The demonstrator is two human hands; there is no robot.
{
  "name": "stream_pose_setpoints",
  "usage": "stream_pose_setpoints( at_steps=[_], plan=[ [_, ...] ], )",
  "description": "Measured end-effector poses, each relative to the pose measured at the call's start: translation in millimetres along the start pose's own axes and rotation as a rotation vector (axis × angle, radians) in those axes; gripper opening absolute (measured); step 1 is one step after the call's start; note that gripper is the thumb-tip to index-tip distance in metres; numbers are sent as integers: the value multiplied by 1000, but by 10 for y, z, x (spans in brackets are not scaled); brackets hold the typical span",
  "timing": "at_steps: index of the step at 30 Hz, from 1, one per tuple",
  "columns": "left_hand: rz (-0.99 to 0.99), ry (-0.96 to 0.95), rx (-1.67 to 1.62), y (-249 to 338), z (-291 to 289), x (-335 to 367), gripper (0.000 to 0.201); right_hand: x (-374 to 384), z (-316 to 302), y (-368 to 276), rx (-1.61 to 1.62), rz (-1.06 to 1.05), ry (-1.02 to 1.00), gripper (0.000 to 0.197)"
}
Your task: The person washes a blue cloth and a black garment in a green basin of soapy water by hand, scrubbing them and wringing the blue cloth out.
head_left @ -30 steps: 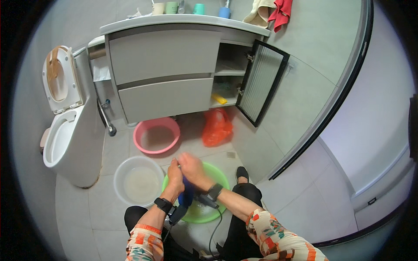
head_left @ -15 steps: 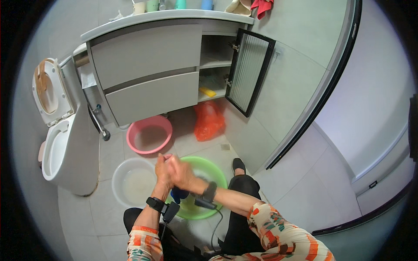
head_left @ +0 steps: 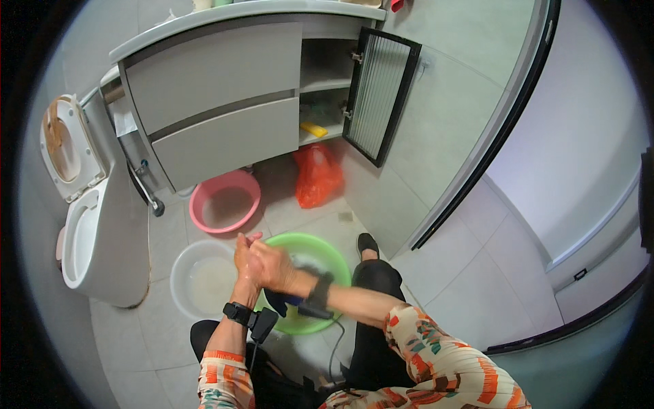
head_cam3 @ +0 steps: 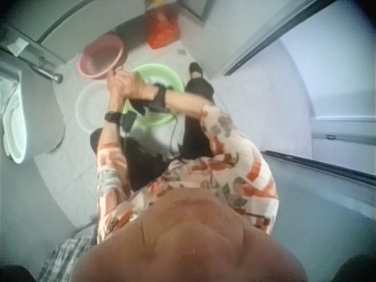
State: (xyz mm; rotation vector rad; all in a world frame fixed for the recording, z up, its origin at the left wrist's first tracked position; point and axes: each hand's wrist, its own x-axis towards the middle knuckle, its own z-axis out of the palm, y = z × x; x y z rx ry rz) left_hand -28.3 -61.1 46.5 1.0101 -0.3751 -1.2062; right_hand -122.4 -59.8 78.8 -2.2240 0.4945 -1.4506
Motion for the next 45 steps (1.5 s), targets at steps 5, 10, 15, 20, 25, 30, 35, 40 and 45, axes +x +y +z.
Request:
stream_pose_setpoints(
  at_steps=[5, 10, 15, 20, 25, 30, 35, 40, 45],
  plan=[
    [-145, 125, -90, -9, 302, -119, 42, 113, -153, 455, -195, 281, 3, 24],
    [77, 59, 77, 10, -348, 173, 46, 68, 76, -217, -33, 5, -54, 24],
    [-154, 63, -100, -134, 165, 60, 47, 94, -144, 458, -176, 180, -32, 24],
    [-5, 93, -54, -154, -129, 112, 46, 21, 17, 106, -107, 260, -50, 22],
    [-73, 123, -80, -222, -64, 149, 45, -50, 1, 207, -102, 83, -20, 18],
    [-138, 57, 13, -135, 114, -54, 46, 50, -115, 478, -170, 401, -54, 22],
    [20, -6, 146, 79, -329, 124, 45, -63, 119, -105, -75, -23, -30, 17],
    [-152, 87, -36, 88, 209, -100, 41, 75, -118, 480, -266, 116, -20, 16],
    [24, 205, -33, -53, 23, 41, 45, 53, 10, 260, -197, 140, -90, 19]
  ],
)
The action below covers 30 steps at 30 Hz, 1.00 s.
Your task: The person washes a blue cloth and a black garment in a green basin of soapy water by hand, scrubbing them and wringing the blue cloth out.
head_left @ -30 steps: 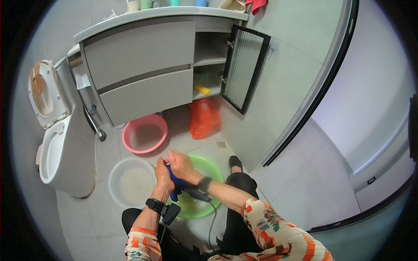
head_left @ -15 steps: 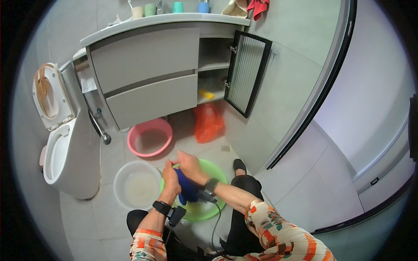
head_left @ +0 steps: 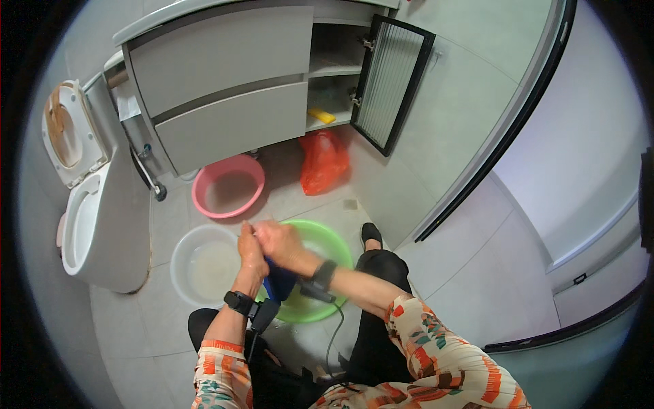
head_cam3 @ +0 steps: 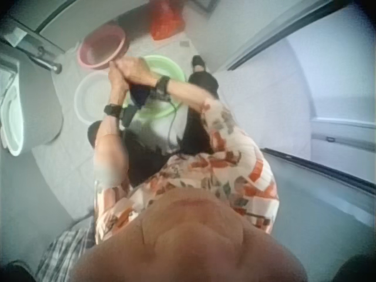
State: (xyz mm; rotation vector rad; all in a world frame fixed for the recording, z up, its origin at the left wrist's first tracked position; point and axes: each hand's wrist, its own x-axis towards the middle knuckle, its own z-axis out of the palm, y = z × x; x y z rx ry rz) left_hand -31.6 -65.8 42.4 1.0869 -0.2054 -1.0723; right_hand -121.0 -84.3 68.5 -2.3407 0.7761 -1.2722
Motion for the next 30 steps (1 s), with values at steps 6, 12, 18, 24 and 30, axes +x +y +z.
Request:
stream_pose_setpoints(
  at_steps=[6, 12, 18, 24, 30],
  plan=[
    [-164, -3, -12, -32, 54, -31, 46, -22, -78, 66, 58, 44, 59, 22],
    [-54, -27, -36, 60, 176, -132, 48, 14, -100, -82, 97, 170, 62, 23],
    [-160, -17, -38, 35, 239, -130, 47, -36, -45, 98, -55, 73, 25, 17],
    [-59, -109, 80, 64, 161, -115, 45, 66, -141, -28, 70, 153, 69, 22],
    [-278, -405, -185, 13, -21, 27, 45, -34, -73, -49, -65, -22, 40, 18]
  ],
)
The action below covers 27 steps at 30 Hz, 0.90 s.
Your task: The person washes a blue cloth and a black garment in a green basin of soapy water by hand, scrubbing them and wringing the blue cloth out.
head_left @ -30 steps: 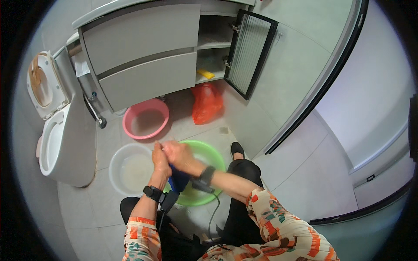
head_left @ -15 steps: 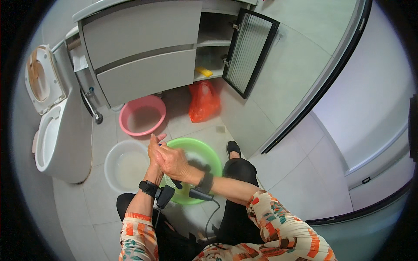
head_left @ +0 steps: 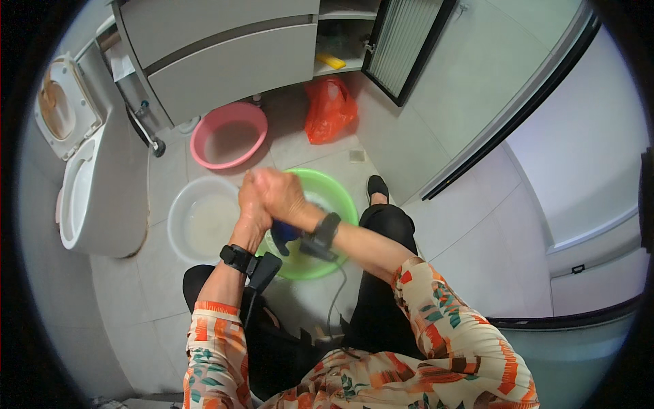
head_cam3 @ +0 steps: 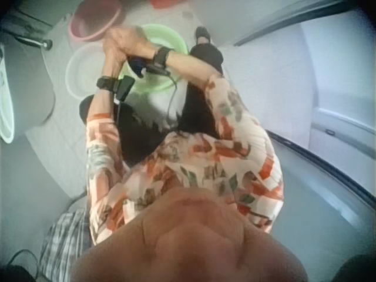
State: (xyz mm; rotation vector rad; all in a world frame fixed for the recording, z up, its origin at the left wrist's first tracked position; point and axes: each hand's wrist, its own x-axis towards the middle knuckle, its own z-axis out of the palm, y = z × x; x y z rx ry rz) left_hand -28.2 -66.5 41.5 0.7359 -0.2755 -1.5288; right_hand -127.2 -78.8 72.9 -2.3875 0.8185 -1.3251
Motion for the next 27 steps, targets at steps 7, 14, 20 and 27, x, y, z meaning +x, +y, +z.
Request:
stream_pose_setpoints(
  at_steps=[7, 14, 20, 27],
  plan=[
    [333, 290, 223, 40, 252, -72, 41, 86, 8, -84, 90, 70, 36, 20],
    [90, 354, 257, -16, 220, 68, 39, 119, 50, 406, -3, 123, -41, 21],
    [302, 361, 137, 101, 244, 18, 42, 155, 102, 54, 130, 4, 59, 28],
    [65, 336, 243, 10, 312, -68, 42, 159, -6, 354, 77, 255, 1, 41]
  ],
)
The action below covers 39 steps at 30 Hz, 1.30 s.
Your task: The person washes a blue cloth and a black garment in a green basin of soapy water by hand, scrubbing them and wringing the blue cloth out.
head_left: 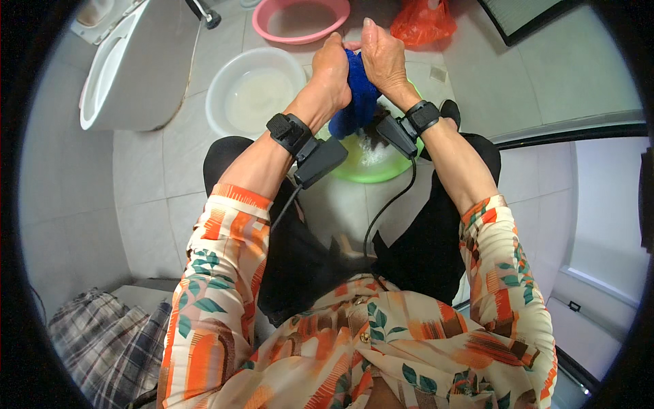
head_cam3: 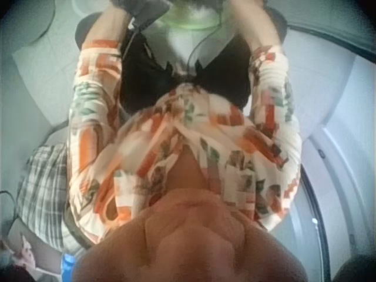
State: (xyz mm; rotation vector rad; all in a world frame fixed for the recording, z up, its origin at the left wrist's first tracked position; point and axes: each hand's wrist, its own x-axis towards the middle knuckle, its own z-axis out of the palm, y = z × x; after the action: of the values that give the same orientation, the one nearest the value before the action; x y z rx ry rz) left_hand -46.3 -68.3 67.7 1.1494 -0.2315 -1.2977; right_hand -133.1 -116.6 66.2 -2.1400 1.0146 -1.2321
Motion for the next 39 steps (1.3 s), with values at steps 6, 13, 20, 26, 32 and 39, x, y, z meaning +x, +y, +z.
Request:
stream_pose_setpoints(
  at_steps=[6, 13, 20, 26, 32, 39],
  plan=[
    [50, -36, -133, 54, -154, 47, 42, -132, 151, -268, 161, -159, 58, 26],
    [27, 5, -42, -34, 125, -108, 42, 6, -24, 160, -149, -166, -15, 20],
    [170, -272, -98, 14, -317, 85, 38, -322, 55, -554, 19, -351, 0, 27],
    [-58, -6, -36, 4, 35, -102, 40, 5, 43, 147, -67, -47, -52, 38],
    [23, -30, -10, 182, -102, -108, 45, -27, 97, 114, 224, 351, -74, 51],
    [124, 58, -152, 178, -102, -57, 30, -307, -27, -244, 623, 118, -337, 56]
  ],
)
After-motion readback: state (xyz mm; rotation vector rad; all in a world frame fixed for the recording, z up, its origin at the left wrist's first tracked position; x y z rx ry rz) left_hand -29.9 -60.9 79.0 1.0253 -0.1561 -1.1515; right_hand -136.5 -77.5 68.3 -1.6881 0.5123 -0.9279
